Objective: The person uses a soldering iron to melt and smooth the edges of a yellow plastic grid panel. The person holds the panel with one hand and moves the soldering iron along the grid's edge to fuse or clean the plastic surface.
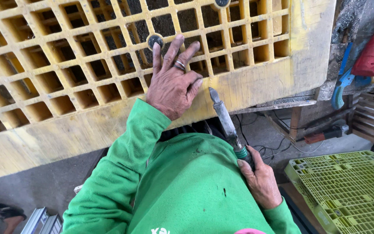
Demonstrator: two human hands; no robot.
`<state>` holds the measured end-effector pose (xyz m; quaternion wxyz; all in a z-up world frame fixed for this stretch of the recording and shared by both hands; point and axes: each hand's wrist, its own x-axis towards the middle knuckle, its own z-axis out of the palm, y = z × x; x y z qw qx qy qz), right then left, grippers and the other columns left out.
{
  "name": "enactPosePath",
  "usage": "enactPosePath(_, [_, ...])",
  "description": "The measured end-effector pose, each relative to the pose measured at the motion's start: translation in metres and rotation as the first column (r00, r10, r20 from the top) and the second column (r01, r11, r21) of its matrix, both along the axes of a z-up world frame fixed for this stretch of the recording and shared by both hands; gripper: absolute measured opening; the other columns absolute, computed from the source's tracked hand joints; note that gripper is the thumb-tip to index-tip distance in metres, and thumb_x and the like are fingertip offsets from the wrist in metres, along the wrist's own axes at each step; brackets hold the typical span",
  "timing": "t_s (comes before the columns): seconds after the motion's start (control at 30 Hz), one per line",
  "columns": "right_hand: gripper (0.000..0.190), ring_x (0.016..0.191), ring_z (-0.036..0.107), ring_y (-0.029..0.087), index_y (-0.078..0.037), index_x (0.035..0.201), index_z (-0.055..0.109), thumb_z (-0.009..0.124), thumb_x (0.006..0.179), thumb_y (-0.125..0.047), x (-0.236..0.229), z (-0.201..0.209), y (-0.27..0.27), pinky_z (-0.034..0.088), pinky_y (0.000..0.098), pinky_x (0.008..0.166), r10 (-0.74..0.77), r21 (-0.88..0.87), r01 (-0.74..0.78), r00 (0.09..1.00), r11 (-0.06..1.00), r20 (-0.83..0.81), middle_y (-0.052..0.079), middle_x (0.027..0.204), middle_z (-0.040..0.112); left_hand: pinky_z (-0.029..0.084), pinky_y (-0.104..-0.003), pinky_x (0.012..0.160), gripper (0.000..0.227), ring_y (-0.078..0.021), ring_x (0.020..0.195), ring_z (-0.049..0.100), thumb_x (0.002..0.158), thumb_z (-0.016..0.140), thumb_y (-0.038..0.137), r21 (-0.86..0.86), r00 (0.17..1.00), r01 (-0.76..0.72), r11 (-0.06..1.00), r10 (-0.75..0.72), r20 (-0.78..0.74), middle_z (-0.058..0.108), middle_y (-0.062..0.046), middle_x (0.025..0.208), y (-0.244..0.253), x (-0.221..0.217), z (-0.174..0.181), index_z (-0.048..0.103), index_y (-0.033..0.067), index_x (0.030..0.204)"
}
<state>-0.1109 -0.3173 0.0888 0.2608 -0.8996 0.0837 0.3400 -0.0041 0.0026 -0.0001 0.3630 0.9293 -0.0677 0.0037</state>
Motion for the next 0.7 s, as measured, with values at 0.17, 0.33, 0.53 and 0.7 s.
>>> enactPosePath(0.17, [0.046, 0.074, 0.064, 0.013, -0.002, 0.132, 0.063, 0.069, 0.092, -0.024, -0.012, -0.003, -0.015, 0.056, 0.0313, 0.069, -0.092, 0.152, 0.076, 0.991, 0.985, 0.101, 0.015, 0.081, 0.074, -0.006, -0.061, 0.128, 0.023, -0.0326, 0.160, 0.007, 0.104, 0.068, 0.033, 0.016, 0.999, -0.007, 1.000, 0.007, 0.031, 0.034, -0.006, 0.169, -0.001, 0.001, 0.003, 0.078, 0.0164, 0.091])
enactPosePath(0.33, [0.049, 0.074, 0.067, 0.011, -0.002, 0.132, 0.063, 0.072, 0.090, -0.024, -0.023, -0.002, -0.019, 0.057, 0.0295, 0.069, -0.078, 0.122, 0.062, 0.988, 0.991, 0.131, 0.014, 0.083, 0.077, -0.006, -0.061, 0.128, 0.024, -0.0323, 0.160, 0.008, 0.105, 0.068, 0.032, 0.017, 1.000, -0.008, 1.000, 0.008, 0.030, 0.035, -0.006, 0.169, -0.004, -0.002, -0.002, 0.077, 0.0160, 0.090])
enactPosePath(0.53, [0.049, 0.074, 0.070, 0.011, -0.002, 0.132, 0.062, 0.071, 0.090, -0.025, -0.018, -0.002, -0.008, 0.058, 0.0305, 0.067, -0.071, 0.122, 0.051, 0.985, 0.991, 0.159, 0.015, 0.084, 0.077, -0.006, -0.061, 0.128, 0.024, -0.0329, 0.160, 0.008, 0.104, 0.068, 0.033, 0.007, 0.999, -0.009, 1.000, 0.009, 0.035, 0.035, -0.007, 0.168, -0.001, -0.001, 0.000, 0.077, 0.0164, 0.090])
enactPosePath(0.7, [0.050, 0.068, 0.072, 0.018, -0.004, 0.134, 0.062, 0.070, 0.091, -0.028, -0.014, 0.007, 0.003, 0.057, 0.0335, 0.066, -0.048, 0.037, 0.044, 0.991, 0.998, 0.127, 0.018, 0.078, 0.074, -0.007, -0.062, 0.128, 0.024, -0.0323, 0.160, 0.007, 0.105, 0.067, 0.033, 0.001, 1.000, -0.003, 1.000, 0.003, 0.024, 0.035, -0.006, 0.168, -0.001, 0.000, -0.001, 0.077, 0.0170, 0.090])
